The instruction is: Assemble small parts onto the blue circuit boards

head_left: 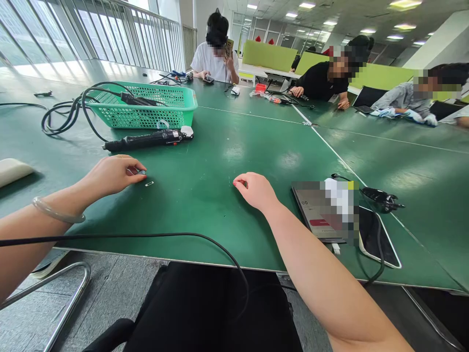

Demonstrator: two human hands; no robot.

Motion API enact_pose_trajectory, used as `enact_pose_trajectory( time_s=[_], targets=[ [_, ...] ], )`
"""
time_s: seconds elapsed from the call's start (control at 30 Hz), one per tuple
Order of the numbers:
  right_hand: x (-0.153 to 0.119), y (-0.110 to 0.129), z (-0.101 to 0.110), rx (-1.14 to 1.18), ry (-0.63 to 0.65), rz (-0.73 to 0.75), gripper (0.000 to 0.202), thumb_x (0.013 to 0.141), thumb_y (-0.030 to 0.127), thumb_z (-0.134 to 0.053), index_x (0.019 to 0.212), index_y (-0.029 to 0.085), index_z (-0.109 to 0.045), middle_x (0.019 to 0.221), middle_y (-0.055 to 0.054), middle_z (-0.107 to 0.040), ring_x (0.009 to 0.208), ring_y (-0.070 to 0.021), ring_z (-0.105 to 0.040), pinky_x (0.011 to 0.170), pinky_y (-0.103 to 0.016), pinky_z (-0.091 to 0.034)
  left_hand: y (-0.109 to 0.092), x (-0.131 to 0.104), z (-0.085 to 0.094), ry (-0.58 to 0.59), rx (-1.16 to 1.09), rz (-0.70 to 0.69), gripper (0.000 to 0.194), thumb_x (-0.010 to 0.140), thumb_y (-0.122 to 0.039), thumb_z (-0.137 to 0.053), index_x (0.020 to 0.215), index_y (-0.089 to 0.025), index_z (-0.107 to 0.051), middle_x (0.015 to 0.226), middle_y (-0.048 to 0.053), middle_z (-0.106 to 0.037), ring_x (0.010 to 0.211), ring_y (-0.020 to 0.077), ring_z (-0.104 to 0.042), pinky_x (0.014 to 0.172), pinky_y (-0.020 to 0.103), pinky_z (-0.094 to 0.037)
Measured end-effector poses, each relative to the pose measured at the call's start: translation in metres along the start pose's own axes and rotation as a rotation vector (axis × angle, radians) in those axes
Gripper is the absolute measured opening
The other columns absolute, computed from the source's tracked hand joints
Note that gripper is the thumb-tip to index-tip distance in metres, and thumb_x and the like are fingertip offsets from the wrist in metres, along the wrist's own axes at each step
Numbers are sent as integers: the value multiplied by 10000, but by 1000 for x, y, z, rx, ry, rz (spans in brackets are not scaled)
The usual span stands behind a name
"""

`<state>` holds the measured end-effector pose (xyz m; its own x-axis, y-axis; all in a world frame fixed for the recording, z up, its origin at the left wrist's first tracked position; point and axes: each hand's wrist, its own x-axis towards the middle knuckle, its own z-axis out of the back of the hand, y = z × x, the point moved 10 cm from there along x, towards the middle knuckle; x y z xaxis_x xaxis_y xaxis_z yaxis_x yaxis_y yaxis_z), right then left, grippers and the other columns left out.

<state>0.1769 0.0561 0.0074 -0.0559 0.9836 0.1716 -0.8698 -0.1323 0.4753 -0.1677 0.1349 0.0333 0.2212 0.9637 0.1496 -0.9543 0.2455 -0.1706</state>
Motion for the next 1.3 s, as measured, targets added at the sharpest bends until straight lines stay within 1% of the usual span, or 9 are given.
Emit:
enact_pose_trajectory(
  time_s=[0.17, 0.37, 0.57, 0.67, 0.8, 0.9, 0.97, 1.1, 1.3],
  targets=[
    [0, -1, -1, 4, 4, 1, 236, 930, 296, -511, 944, 220, -734, 874, -21, -671, 761, -140, -555, 646, -277, -400, 3, -3, -2, 61, 30, 63, 257, 746, -367, -696, 948, -208, -708, 869, -11, -715, 754, 155, -612, 704, 227, -358],
    [-1, 0, 0, 1, 0, 6, 231, 927, 288, -512, 931, 221, -734, 872, -25, -675, 773, -143, -567, 650, -275, -399, 3, -5, -6, 101, 53, 48, 277, 809, -397, -611, 995, -205, -684, 913, -5, -716, 784, 153, -619, 719, 222, -359],
    [-1, 1, 1, 9, 2, 8, 234, 925, 293, -510, 926, 219, -733, 888, -27, -680, 753, -141, -562, 651, -282, -403, 0, -8, 1, 28, 41, 64, 202, 780, -372, -684, 918, -228, -647, 885, -45, -705, 731, 128, -572, 712, 200, -360],
    [-1, 0, 1, 11, 2, 10, 235, 924, 298, -510, 925, 222, -733, 875, -27, -680, 765, -147, -568, 653, -283, -405, 3, -8, 4, 43, -4, 83, 214, 791, -379, -685, 958, -248, -663, 916, -44, -715, 749, 140, -595, 735, 215, -367],
    [-1, 0, 1, 18, 7, 3, 235, 923, 296, -507, 913, 225, -731, 879, -26, -683, 754, -145, -567, 652, -284, -406, 14, -7, 5, 21, -211, 177, 229, 818, -336, -641, 1011, -214, -654, 1034, 26, -718, 909, 179, -634, 812, 246, -403],
    [-1, 0, 0, 19, 24, 0, 242, 925, 300, -499, 908, 226, -728, 886, -28, -685, 747, -144, -566, 648, -284, -405, 17, -9, -9, 25, -534, 297, 200, 844, -294, -605, 1010, -182, -594, 1018, 57, -714, 965, 170, -626, 873, 257, -426],
    [-1, 0, -1, 20, 33, -3, 244, 926, 307, -496, 905, 226, -726, 884, -27, -685, 741, -143, -563, 643, -283, -405, 6, -11, -23, 37, -723, 331, 146, 874, -251, -557, 998, -174, -564, 984, 55, -710, 945, 147, -627, 896, 255, -431],
    [-1, 1, -1, 23, 34, 5, 231, 921, 303, -508, 896, 226, -724, 886, -21, -685, 738, -140, -559, 643, -280, -405, -37, -11, -40, -3, -782, 263, 225, 829, -313, -633, 1001, -171, -606, 1003, 69, -700, 920, 168, -632, 888, 292, -444],
    [-1, 3, -1, 12, 40, 6, 229, 921, 302, -518, 910, 225, -733, 887, -25, -698, 772, -154, -588, 655, -287, -409, -141, -4, -64, 5, -982, 130, 213, 831, -306, -643, 993, -171, -615, 991, 82, -705, 922, 178, -650, 883, 317, -457]
  ],
)
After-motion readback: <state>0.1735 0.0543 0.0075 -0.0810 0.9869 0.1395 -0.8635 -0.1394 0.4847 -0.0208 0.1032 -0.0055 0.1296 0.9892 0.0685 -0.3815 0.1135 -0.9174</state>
